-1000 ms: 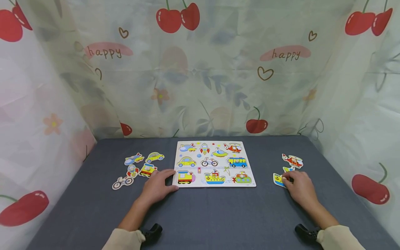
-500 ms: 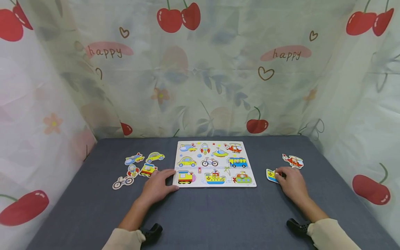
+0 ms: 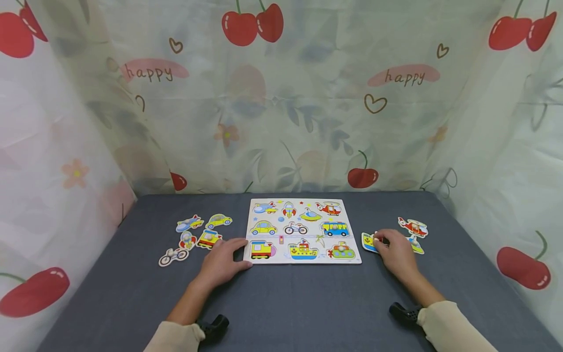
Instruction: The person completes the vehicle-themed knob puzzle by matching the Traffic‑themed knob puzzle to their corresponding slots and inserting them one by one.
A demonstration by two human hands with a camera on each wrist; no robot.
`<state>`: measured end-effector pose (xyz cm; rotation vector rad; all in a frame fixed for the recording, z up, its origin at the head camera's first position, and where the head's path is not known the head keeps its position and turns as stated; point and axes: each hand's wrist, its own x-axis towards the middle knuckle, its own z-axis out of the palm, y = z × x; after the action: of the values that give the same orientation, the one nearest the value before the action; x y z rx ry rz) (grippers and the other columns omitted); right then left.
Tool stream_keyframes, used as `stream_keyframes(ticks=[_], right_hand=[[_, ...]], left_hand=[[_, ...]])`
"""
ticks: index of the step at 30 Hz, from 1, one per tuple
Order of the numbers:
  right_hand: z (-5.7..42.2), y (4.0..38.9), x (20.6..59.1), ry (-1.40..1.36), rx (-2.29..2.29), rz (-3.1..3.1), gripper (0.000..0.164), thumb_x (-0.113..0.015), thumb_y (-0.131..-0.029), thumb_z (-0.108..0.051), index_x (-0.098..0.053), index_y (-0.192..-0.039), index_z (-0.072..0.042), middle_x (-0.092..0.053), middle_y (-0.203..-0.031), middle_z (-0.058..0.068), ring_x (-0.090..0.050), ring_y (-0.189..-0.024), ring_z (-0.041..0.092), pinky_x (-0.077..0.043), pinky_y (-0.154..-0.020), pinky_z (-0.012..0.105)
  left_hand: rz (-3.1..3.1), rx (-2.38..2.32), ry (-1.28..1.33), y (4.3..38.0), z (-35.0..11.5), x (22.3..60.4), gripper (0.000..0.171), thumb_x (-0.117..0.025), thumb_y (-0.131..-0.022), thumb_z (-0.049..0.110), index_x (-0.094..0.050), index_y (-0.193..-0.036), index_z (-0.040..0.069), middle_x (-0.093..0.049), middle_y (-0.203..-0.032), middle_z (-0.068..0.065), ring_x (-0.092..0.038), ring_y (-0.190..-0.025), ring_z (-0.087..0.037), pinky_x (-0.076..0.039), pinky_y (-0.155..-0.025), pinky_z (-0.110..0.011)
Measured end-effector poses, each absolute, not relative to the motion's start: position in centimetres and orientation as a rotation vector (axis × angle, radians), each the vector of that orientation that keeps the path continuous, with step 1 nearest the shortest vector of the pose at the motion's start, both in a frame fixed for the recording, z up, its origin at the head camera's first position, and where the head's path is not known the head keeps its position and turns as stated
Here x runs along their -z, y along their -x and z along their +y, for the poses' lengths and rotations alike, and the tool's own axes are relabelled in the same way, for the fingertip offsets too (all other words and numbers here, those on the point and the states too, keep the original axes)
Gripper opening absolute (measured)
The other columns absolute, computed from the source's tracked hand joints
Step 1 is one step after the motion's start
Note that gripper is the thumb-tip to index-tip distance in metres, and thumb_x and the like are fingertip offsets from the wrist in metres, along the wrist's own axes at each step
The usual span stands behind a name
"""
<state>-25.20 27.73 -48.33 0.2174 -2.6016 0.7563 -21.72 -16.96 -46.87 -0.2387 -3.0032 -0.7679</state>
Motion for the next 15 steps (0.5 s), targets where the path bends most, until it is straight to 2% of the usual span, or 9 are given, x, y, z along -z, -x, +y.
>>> stream_keyframes(ticks=[15], right_hand=[[24.1,25.7,47.9,-0.172,-0.848,-2.645,0.014,-0.068,-0.089,-0.009,-0.071,-0.101,-0.003,-0.065,-0.102,0.014,-0.058,-0.092,0.029,-0.046,-0.081,0.048]], left_hand=[[-3.002,0.770,0.227,21.7,-16.9,46.8,0.062,-0.080,-0.079,0.037,-0.061,-0.134,0.017,-0.056,-0.137,-0.001,-0.048,-0.117,-0.026,-0.043,-0.091,-0.050]])
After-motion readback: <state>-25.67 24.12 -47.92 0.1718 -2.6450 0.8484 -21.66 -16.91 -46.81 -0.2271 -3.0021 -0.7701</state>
